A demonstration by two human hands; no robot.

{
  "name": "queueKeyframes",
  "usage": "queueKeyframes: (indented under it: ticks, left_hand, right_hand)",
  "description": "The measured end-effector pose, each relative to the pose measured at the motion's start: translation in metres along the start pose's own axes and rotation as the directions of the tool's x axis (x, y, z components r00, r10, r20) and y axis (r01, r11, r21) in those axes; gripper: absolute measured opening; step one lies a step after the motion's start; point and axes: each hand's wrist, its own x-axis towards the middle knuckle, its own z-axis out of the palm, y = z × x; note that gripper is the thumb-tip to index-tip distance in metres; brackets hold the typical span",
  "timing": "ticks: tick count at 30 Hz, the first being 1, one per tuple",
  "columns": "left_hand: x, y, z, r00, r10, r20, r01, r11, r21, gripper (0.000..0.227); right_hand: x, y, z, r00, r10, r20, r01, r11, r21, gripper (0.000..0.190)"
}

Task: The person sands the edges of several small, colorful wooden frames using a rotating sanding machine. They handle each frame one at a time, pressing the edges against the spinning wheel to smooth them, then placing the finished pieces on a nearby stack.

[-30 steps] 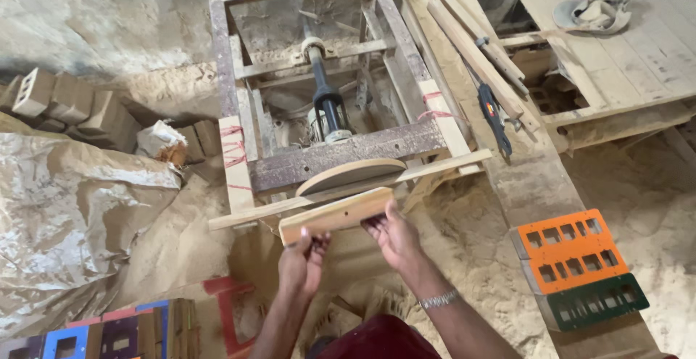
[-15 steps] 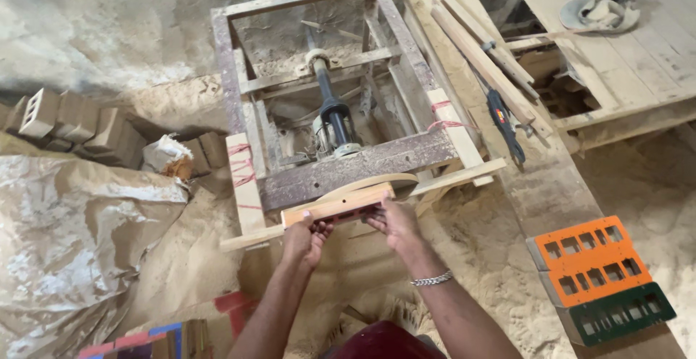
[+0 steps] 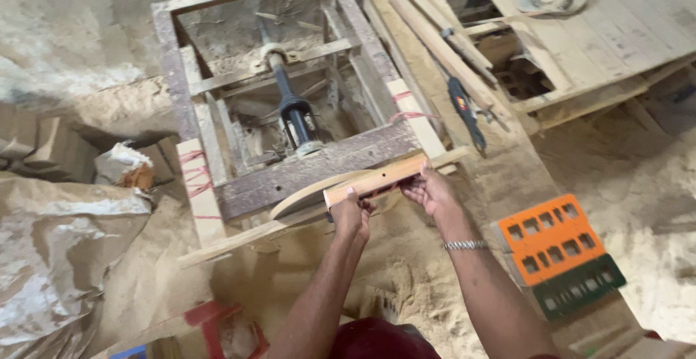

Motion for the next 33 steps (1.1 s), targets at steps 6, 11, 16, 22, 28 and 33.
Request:
queueKeyframes:
  ticks: [6, 11, 16, 22, 28, 33]
  left_hand:
    - [-0.001, -0.053, 0.017, 0.951, -0.081, 0.300, 0.120, 0.986, -0.115, 0.012]
    - [-0.069, -0.092, -0.025, 0.868, -0.433, 0.243, 0.468, 0.876, -0.111, 0.020]
    - [-0.096, -0.108, -0.096, 0.866, -0.500, -0.025, 0.452, 0.759, 0.469, 0.021]
    - [-0.064, -0.081, -0.192, 0.901, -0.429, -0.070, 0.381, 0.702, 0.601, 0.028]
    - [-0.089, -0.072, -0.243, 0.925, -0.318, -0.209, 0.364, 0.580, 0.729, 0.031]
    - [-0.100, -0.061, -0.273, 0.956, -0.206, -0.209, 0.282, 0.452, 0.846, 0.034]
  right_hand:
    - [-0.067, -0.034, -0.021, 0.984, -0.161, -0.077, 0.173, 0.969, 0.179, 0.051]
    - [-0.179, -0.058, -0.068, 0.717, -0.685, -0.131, 0.674, 0.729, -0.125, 0.045]
    - [-0.239, -0.098, -0.125, 0.088, -0.990, 0.111, 0.510, -0.051, -0.858, 0.035]
    - [-0.176, -0.117, -0.225, 0.528, -0.849, -0.015, -0.158, -0.081, -0.984, 0.023]
    - [-0.109, -0.100, -0.306, 0.645, -0.741, -0.185, -0.313, -0.036, -0.949, 0.033]
    - [-0.075, -0.091, -0.311, 0.710, -0.685, -0.163, -0.343, -0.135, -0.930, 0.040]
